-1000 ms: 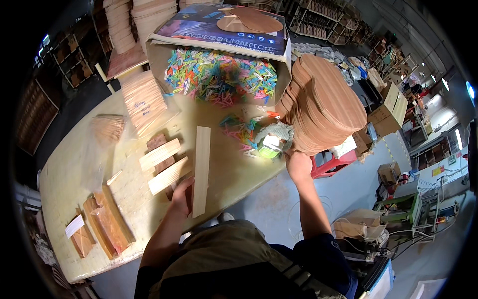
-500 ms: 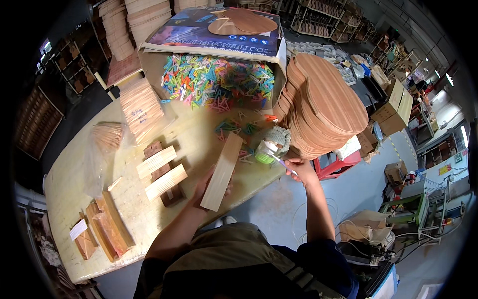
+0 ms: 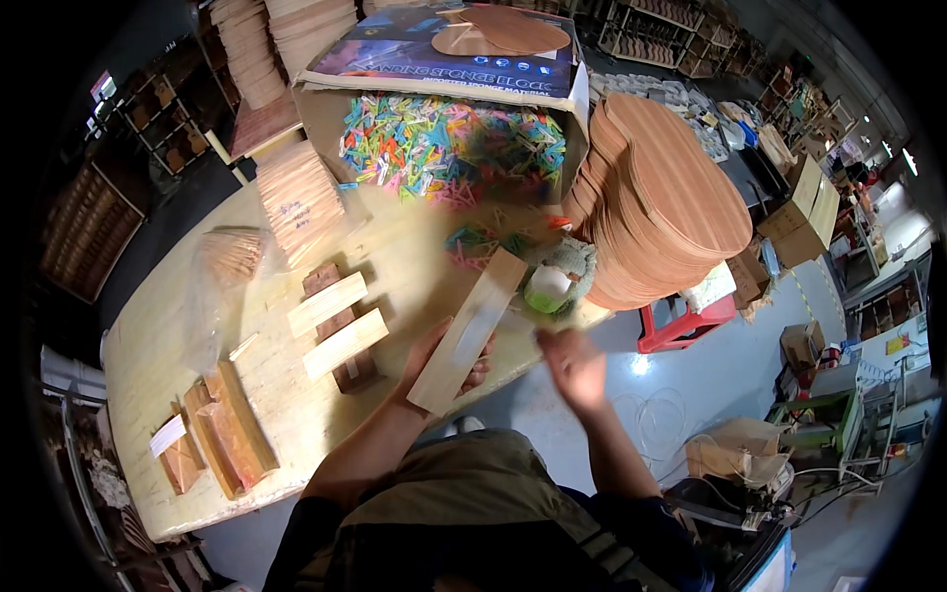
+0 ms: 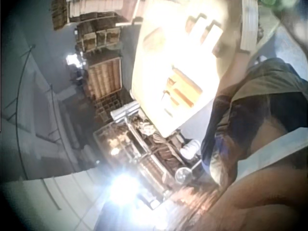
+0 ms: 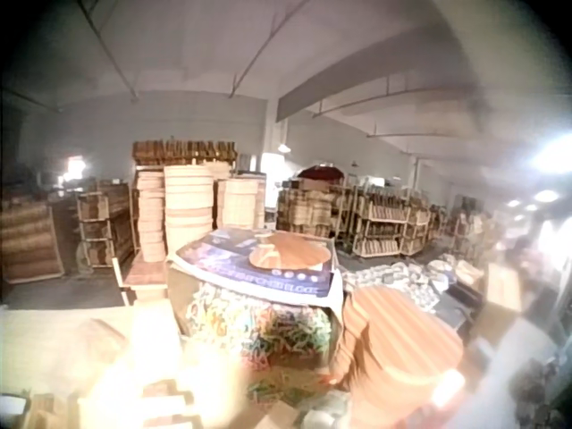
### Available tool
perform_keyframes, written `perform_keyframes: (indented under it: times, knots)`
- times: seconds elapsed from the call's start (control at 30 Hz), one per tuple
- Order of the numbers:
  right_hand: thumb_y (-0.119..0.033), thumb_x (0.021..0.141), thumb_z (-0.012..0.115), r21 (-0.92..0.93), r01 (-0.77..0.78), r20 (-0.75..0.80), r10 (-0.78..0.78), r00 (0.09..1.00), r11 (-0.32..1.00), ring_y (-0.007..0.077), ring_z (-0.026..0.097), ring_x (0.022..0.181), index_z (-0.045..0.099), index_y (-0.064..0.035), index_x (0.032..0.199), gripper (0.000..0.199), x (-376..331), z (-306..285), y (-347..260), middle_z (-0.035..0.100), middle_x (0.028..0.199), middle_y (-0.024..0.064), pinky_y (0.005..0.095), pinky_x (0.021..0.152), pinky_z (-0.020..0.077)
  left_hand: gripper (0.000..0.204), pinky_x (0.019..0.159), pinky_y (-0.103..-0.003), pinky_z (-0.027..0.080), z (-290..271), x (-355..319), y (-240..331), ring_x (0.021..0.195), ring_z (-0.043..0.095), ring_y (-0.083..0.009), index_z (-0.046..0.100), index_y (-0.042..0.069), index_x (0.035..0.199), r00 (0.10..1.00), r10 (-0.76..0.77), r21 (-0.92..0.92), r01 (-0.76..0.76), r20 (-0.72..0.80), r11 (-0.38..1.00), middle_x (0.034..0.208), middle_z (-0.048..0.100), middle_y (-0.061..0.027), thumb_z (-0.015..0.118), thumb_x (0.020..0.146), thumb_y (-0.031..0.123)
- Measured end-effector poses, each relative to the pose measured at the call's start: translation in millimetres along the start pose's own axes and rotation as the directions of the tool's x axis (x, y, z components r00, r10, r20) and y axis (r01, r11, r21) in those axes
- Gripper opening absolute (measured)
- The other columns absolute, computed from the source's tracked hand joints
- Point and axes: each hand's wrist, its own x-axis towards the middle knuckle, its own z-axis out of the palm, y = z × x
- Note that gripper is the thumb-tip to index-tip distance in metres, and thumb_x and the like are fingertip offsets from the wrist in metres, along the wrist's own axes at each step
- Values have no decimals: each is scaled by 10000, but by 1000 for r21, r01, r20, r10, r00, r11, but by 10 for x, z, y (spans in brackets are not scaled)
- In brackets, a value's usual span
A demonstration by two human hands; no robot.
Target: The person assembles small wooden pieces on a workbench, applying adhesive to edges and joining them into rectangular frames. They then handle guitar-shaped wooden blanks, attaching colorful plastic sticks to the edges and stacking the finished blanks.
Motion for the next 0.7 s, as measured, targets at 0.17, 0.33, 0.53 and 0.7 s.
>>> perform_keyframes:
  times: [0.17,0.33,0.53,0.7]
  knots:
    - [-311,845,671,-40,-492,-99,486,868,870,320,670,725,705,-123,938,212,161,36,609,681,822,152,410,640,522,633,635,-263,417,-213,0,-15,765,458,-185,447,-72,1220,998,-26,37,24,53,999,950,501,-108,472,936,493]
    - [-327,830,678,-367,-510,29,557,830,778,342,670,736,705,-141,865,191,309,77,701,687,787,134,443,669,529,622,644,-268,417,-328,-24,20,771,463,-190,449,-73,1218,1000,-28,23,28,1,999,958,506,-114,477,936,481]
    - [-278,860,678,-31,-590,272,575,772,807,181,583,503,694,-72,861,206,261,185,1045,651,654,82,317,459,437,608,654,-272,423,-445,-23,24,782,470,-200,447,-74,1224,1000,-2,22,1,21,1000,959,509,-117,477,944,465]
    - [-192,888,660,476,-784,517,594,617,399,65,505,495,695,-21,904,175,196,-70,736,610,643,19,249,419,376,546,627,-268,453,-330,-21,0,757,497,-183,478,-45,1192,1000,-6,-29,6,-9,1000,928,515,-104,456,960,449]
